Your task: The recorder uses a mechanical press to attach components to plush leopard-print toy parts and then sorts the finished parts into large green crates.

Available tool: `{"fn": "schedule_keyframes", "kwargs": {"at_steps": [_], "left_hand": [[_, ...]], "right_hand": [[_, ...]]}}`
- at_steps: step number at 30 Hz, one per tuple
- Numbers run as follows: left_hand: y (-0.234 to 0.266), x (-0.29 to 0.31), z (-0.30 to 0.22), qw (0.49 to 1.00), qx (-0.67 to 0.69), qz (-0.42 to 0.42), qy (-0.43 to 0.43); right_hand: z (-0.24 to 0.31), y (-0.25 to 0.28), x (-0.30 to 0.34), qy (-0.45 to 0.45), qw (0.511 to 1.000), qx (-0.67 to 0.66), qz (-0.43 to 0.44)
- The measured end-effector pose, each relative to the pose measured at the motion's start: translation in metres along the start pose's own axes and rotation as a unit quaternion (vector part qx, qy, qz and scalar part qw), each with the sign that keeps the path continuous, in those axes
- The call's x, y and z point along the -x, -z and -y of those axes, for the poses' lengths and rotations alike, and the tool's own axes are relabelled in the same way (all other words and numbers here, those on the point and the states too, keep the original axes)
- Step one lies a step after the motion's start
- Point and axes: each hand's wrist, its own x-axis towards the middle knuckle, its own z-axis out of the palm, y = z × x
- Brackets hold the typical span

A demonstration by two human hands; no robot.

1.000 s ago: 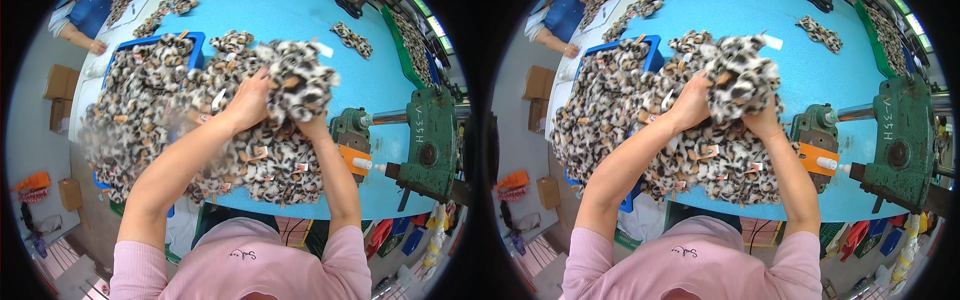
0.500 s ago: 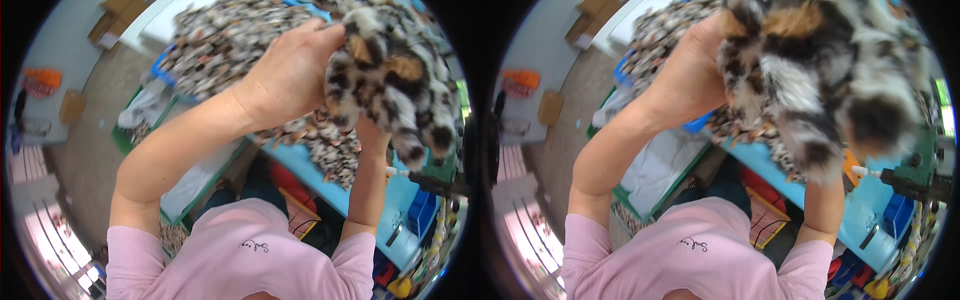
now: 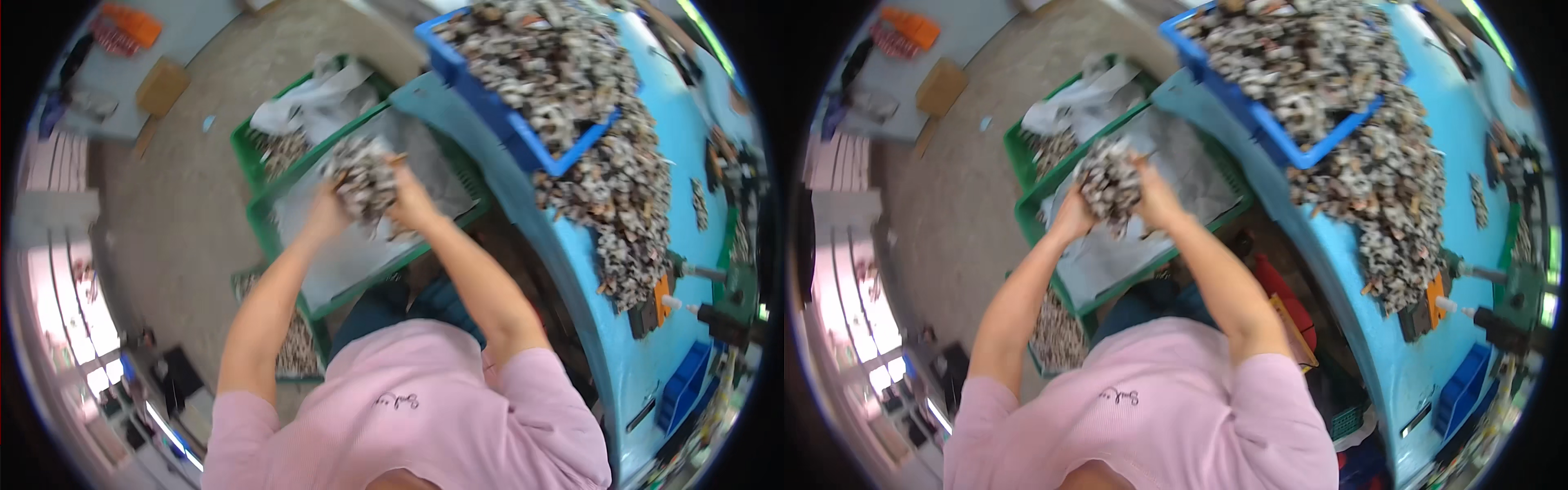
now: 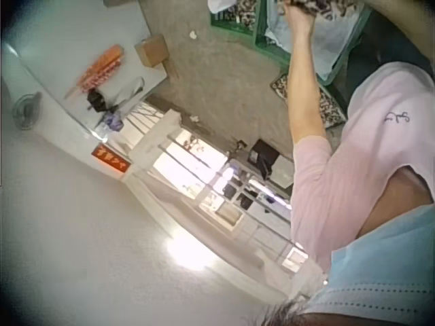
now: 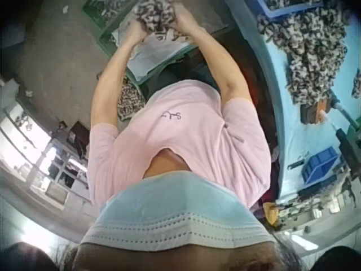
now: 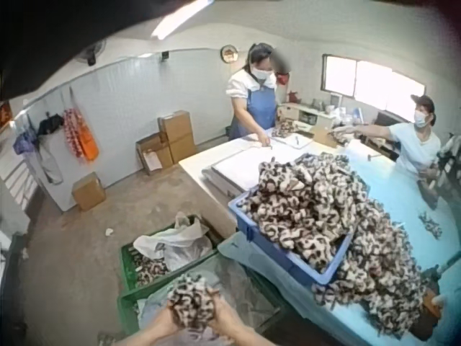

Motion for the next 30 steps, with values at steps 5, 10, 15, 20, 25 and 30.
{"fn": "schedule_keyframes", "kwargs": {"at_steps": [5, 10, 15, 20, 25, 30], "left_hand": [[-0.026, 0.017, 0.028, 0.98, -0.198, 0.03, 0.003], [-0.029, -0.002, -0.197, 0.921, 0.01, 0.06, -0.384], [-0.055, -0.019, -0.386, 0.821, 0.047, 0.17, -0.543], [-0.13, -0.092, -0.512, 0.804, -0.111, 0.158, -0.563], [-0.207, -0.141, -0.549, 0.827, -0.24, 0.267, -0.434], [-0.245, -0.166, -0.565, 0.811, -0.283, 0.365, -0.359]], "right_hand": [[0.003, 0.041, 0.047, -0.088, 0.994, 0.066, 0.017], [0.056, 0.233, 0.118, -0.046, 0.936, 0.168, -0.308], [-0.013, 0.366, 0.225, -0.293, 0.752, 0.362, -0.466], [-0.074, 0.402, 0.239, -0.343, 0.749, 0.281, -0.493], [-0.076, 0.435, 0.182, -0.431, 0.815, 0.206, -0.329], [-0.113, 0.467, 0.18, -0.443, 0.83, 0.18, -0.287]]}}
